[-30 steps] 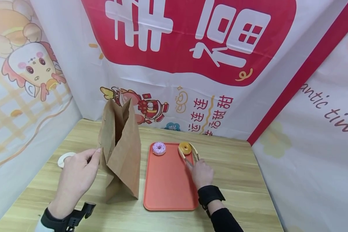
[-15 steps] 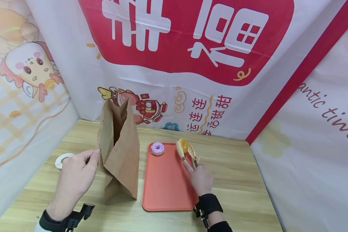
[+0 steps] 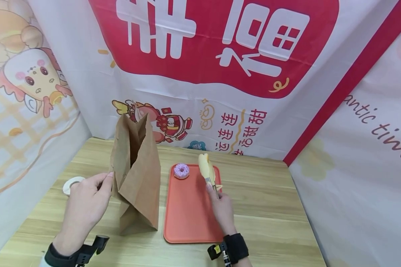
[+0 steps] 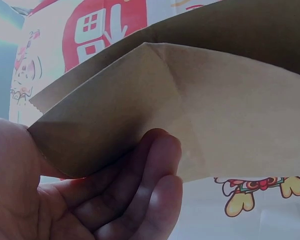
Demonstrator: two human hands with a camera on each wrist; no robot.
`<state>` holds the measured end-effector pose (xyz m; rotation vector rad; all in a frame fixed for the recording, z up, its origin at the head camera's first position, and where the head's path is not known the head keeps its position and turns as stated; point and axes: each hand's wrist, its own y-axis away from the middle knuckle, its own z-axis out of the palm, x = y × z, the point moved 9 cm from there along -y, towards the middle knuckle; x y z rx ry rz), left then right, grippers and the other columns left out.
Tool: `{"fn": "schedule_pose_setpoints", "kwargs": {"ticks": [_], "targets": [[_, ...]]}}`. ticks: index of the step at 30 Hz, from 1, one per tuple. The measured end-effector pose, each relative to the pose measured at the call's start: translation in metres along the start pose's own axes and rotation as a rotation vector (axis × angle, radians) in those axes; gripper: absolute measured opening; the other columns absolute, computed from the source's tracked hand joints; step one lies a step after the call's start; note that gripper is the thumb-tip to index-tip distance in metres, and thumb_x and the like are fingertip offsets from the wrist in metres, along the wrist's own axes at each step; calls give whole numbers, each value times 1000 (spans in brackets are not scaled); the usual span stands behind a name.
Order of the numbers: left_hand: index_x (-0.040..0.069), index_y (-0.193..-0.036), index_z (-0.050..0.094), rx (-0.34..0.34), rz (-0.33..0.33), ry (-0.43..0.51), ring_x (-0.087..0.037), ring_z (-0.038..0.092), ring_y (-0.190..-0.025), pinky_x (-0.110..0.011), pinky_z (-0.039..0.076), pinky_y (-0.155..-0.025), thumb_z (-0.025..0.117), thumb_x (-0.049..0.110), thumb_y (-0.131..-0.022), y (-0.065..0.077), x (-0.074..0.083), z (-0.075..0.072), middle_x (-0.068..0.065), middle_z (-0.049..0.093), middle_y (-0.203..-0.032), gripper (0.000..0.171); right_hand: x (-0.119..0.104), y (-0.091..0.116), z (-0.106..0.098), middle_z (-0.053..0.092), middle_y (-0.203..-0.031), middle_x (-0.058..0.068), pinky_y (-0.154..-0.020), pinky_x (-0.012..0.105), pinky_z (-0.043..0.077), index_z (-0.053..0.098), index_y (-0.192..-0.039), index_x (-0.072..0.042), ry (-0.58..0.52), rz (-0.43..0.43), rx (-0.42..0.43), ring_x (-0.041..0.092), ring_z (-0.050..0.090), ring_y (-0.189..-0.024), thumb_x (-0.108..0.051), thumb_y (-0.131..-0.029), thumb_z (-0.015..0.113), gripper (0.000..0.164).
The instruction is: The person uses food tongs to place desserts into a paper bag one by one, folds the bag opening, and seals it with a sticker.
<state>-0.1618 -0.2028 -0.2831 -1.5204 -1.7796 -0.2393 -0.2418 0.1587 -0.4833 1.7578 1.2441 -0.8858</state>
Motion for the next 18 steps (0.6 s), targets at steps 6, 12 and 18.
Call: {"fn": "schedule_pose_setpoints", "kwargs": {"ticks": [6,12,18], "targets": [[16,-59,42,4,10,0,-21,43,-49,-35,30,-46,47,27,-104,0,1,0,1,37,-51,47,-21,16,10,35,-53,1,-38,29,27,63,-97,-2,-139,36,-92,15,29,-40,-75,-81,57,75],[16,-59,44,0,6,-8,-22,45,-51,-35,31,-47,47,27,-104,0,0,1,1,39,-51,46,-51,25,8,32,-53,0,-36,29,26,63,-95,-5,-169,-31,-118,16,27,-38,-74,-82,57,70],[16,-59,45,-2,-1,-7,-23,45,-51,-35,32,-47,47,28,-104,1,0,0,1,39,-51,46,-87,32,3,31,-53,0,-35,30,25,64,-92,-5,-206,-109,-150,16,25,-37,-71,-84,58,67]]}}
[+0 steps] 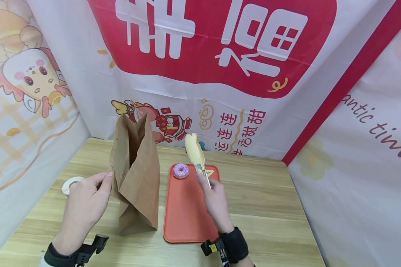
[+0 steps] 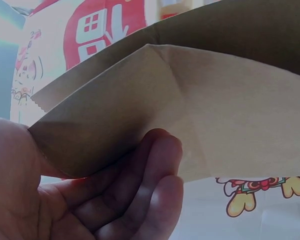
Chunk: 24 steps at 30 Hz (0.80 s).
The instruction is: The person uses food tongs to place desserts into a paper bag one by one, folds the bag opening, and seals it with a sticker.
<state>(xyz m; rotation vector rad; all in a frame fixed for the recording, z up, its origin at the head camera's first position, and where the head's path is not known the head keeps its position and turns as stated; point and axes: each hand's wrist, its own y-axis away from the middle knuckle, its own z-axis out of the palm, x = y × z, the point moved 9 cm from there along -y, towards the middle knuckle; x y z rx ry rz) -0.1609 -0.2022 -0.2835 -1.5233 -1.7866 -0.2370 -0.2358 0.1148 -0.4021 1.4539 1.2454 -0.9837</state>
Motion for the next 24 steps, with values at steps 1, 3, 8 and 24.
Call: {"fn": "schedule_pose_setpoints", "kwargs": {"ticks": [1,3,8,24], "targets": [[16,-59,45,-1,-2,0,-22,45,-51,-35,31,-47,47,28,-104,0,0,0,1,39,-52,46,-6,0,1,31,-53,0,-35,30,24,64,-92,-5,-3,-10,-6,16,24,-37,-71,-83,59,66],[15,-60,45,-7,-8,5,-21,44,-49,-35,31,-46,46,29,-104,1,-1,-1,0,39,-51,47,-17,0,3,31,-53,0,-35,30,24,64,-92,-6,1,-28,-15,16,24,-38,-71,-83,59,66],[15,-59,44,-16,-18,12,-20,43,-47,-35,30,-44,45,31,-104,2,-2,-1,0,39,-51,48,-50,-1,7,33,-54,2,-36,31,26,65,-89,-9,58,-120,-23,17,27,-39,-72,-83,58,64],[17,-59,44,6,0,0,-23,47,-53,-35,33,-47,48,30,-104,0,-3,-3,1,39,-51,47,-148,25,48,44,-58,-3,-47,34,33,56,-87,-17,645,-450,-36,15,45,-50,-82,-80,47,66]]}}
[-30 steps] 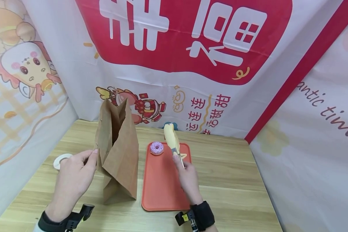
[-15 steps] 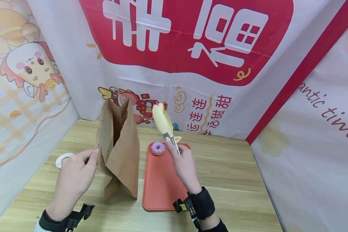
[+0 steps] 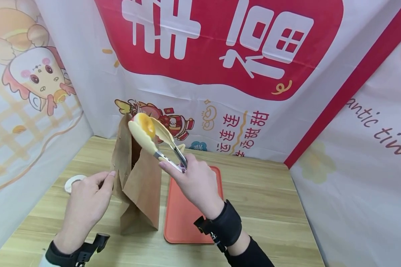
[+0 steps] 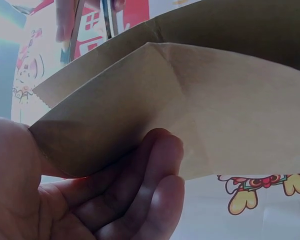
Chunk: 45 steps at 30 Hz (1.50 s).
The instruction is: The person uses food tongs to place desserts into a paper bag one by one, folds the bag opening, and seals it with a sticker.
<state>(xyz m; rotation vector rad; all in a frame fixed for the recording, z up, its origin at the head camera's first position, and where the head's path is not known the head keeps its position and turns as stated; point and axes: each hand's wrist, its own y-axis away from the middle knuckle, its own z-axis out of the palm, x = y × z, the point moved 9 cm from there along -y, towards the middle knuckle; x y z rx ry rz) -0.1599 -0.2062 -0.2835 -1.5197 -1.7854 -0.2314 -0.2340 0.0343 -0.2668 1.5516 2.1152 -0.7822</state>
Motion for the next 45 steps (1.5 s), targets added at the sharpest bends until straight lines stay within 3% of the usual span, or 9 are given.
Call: {"fn": "schedule_pose_setpoints", "kwargs": {"ticks": [4,10,14,27,37,45], "targets": [[16,-59,44,-2,0,3,-22,46,-52,-35,32,-47,48,29,-103,-1,2,0,1,39,-51,47,-19,-3,0,42,-55,-3,-42,34,34,56,-95,-13,169,-68,44,14,44,-45,-81,-81,47,70],[16,-59,44,-6,-13,1,-21,46,-51,-35,32,-47,47,30,-104,0,2,0,1,40,-51,47,-41,-5,0,36,-48,-3,-34,30,27,48,-79,-11,452,-233,156,13,34,-36,-76,-82,57,65],[16,-59,45,-12,-11,1,-21,46,-51,-35,32,-47,47,30,-104,0,2,0,1,40,-51,47,-46,-5,0,34,-47,-3,-33,29,25,48,-76,-11,564,-271,200,13,32,-34,-77,-80,57,67],[15,-61,46,-31,-27,0,-23,46,-53,-35,32,-49,46,30,-104,-1,0,1,0,39,-52,46,-58,-2,-11,30,-47,-4,-33,29,24,42,-69,-13,620,-314,278,13,30,-34,-78,-79,57,67],[15,-61,48,-32,-31,-5,-24,49,-56,-36,34,-51,47,31,-104,0,0,0,0,41,-52,46,-51,-2,-17,34,-47,-2,-33,29,26,43,-71,-12,598,-240,230,14,32,-34,-79,-78,57,68],[17,-62,52,-28,-36,-17,-27,54,-62,-40,39,-54,47,31,-103,0,1,-2,-1,46,-55,44,-48,-1,-21,36,-47,-2,-33,30,27,44,-71,-12,575,-230,226,14,33,-35,-78,-78,58,67]]}}
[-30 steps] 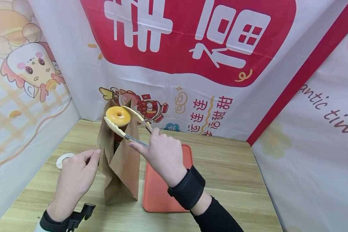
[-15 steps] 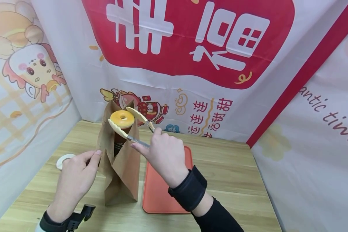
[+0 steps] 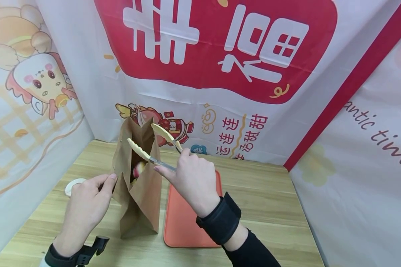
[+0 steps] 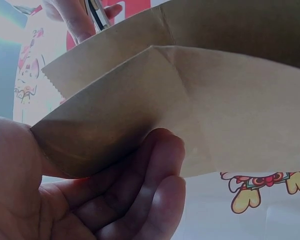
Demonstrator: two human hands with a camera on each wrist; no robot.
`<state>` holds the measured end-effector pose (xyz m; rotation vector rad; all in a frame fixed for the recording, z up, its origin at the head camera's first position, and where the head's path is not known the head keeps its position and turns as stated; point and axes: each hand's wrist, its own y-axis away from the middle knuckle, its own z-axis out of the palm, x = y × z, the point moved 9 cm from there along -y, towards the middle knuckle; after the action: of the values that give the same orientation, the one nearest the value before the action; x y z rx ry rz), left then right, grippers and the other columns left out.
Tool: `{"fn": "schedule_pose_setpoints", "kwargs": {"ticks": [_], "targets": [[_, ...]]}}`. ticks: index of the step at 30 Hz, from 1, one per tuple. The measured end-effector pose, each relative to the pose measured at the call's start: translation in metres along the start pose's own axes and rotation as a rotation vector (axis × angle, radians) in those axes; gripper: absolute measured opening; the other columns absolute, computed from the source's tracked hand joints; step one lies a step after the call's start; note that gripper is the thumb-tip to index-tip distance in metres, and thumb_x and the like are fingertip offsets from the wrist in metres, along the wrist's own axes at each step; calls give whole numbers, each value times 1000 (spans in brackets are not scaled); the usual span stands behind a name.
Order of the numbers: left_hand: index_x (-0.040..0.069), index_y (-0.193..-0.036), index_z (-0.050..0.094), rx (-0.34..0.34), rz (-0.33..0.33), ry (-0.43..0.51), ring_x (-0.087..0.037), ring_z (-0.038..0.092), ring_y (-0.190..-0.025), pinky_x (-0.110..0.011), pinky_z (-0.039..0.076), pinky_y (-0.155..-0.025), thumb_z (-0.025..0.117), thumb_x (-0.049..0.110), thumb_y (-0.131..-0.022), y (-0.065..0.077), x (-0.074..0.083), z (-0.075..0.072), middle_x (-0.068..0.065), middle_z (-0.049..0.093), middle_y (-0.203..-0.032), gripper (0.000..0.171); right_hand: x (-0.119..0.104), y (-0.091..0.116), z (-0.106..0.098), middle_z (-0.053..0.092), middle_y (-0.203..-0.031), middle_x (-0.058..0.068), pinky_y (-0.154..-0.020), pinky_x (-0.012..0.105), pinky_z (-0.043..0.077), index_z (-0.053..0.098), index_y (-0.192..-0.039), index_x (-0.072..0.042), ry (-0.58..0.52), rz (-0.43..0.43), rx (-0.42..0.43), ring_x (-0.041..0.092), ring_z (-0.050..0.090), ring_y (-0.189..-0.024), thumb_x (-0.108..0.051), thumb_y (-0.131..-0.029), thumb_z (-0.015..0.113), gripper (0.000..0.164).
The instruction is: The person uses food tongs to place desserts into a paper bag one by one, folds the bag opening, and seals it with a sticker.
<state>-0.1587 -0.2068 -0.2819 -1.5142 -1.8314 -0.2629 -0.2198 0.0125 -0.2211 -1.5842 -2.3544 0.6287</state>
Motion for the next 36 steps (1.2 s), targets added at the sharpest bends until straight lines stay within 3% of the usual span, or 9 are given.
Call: {"fn": "schedule_pose_setpoints", "kwargs": {"ticks": [6,11,16,21,26,29,36], "targets": [[17,-64,53,-10,-7,-7,-27,55,-63,-40,40,-55,47,32,-104,0,-2,2,-1,47,-56,43,11,4,9,36,-48,-1,-34,30,28,51,-82,-8,-66,58,-39,15,35,-36,-79,-78,57,72],[17,-63,51,-18,-1,-1,-27,55,-63,-40,38,-54,46,34,-104,0,-1,3,0,46,-56,45,43,8,25,39,-51,2,-35,32,31,51,-84,-7,-172,188,-34,16,38,-38,-79,-79,55,72],[16,-61,47,-5,8,-2,-26,52,-59,-37,35,-51,47,32,-104,0,-1,2,0,43,-53,46,85,19,72,47,-56,5,-38,36,36,57,-96,-4,-212,332,-138,20,48,-45,-81,-79,52,79],[16,-62,49,-14,14,-5,-27,54,-62,-39,38,-52,46,32,-104,-2,-2,3,-1,46,-55,45,117,40,142,49,-55,5,-38,37,36,65,-104,-6,-211,378,-274,22,49,-44,-84,-77,49,84],[16,-63,50,-30,15,-11,-28,55,-63,-40,38,-53,45,33,-104,-2,-3,5,-1,45,-55,45,128,65,204,40,-52,0,-37,32,29,66,-87,-12,-162,379,-417,19,43,-40,-90,-73,42,83],[16,-62,49,-28,13,-13,-27,54,-61,-39,38,-52,46,32,-104,-2,-2,6,0,43,-54,45,130,76,223,41,-54,1,-40,33,30,53,-66,-13,-155,406,-480,19,45,-43,-91,-71,42,79],[16,-61,46,-22,12,-14,-27,52,-61,-38,37,-52,46,32,-104,-2,-3,6,-1,41,-53,46,123,83,243,42,-53,1,-41,32,30,51,-64,-14,-115,377,-497,19,44,-42,-92,-71,41,79]]}}
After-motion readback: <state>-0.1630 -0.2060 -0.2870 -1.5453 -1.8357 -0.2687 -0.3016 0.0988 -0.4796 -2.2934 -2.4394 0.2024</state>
